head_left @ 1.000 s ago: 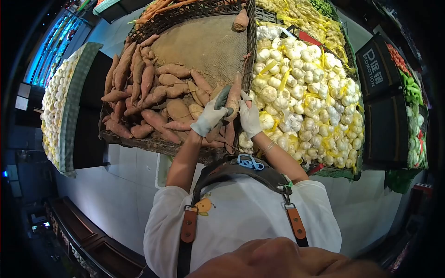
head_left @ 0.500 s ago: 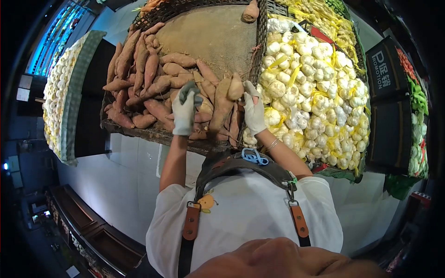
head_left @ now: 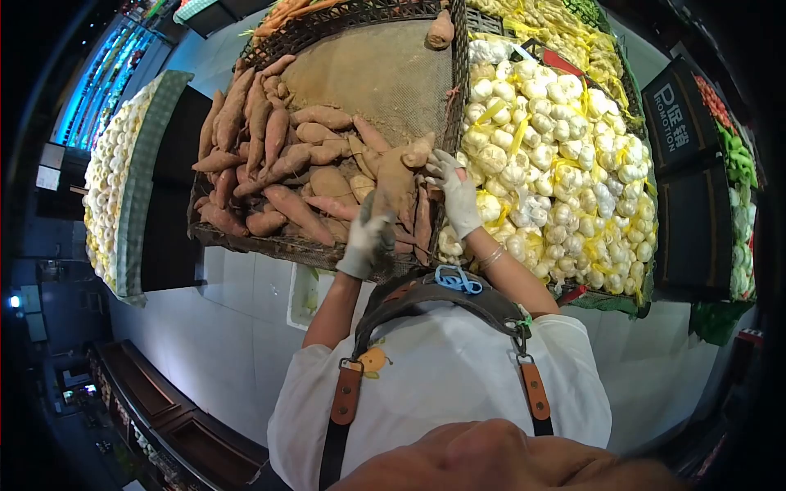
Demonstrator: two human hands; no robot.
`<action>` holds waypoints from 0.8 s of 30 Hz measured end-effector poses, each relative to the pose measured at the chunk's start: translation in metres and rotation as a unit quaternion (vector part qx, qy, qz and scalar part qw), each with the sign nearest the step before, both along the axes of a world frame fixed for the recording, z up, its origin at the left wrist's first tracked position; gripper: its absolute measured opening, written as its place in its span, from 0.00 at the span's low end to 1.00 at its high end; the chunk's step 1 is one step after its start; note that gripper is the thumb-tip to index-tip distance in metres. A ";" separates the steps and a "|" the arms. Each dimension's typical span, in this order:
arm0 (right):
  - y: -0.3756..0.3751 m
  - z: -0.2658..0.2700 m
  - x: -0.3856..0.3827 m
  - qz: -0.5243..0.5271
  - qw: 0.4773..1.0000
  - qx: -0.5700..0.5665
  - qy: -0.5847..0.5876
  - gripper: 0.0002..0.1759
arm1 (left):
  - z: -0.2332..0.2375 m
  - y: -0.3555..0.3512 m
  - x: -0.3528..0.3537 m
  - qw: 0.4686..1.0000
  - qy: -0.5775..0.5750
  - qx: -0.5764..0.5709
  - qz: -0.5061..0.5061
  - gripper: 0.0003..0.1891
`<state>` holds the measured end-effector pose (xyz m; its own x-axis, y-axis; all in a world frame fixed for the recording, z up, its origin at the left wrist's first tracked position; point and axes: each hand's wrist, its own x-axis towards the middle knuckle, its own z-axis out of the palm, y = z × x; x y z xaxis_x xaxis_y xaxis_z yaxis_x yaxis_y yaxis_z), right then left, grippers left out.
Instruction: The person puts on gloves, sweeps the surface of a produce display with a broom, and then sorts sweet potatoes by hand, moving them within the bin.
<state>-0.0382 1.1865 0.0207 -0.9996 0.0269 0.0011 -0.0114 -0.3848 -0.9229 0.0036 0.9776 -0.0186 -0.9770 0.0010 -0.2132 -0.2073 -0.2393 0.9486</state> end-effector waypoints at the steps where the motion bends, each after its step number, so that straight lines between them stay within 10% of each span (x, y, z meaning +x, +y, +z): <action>1: 0.000 0.005 0.002 0.003 1.000 -0.013 -0.022 0.28 | 0.010 -0.012 0.005 0.988 -0.078 0.128 -0.031 0.31; 3: 0.001 0.013 0.007 0.014 0.997 -0.036 -0.067 0.29 | 0.061 -0.009 0.012 0.939 -0.188 0.288 0.002 0.24; 16: -0.042 0.053 0.030 0.164 0.973 -0.136 -0.089 0.54 | 0.078 -0.010 0.048 0.965 -0.082 0.237 -0.071 0.24; 24: -0.039 0.082 0.026 0.081 0.977 -0.185 -0.061 0.51 | 0.063 -0.003 0.046 0.916 -0.110 0.350 -0.162 0.32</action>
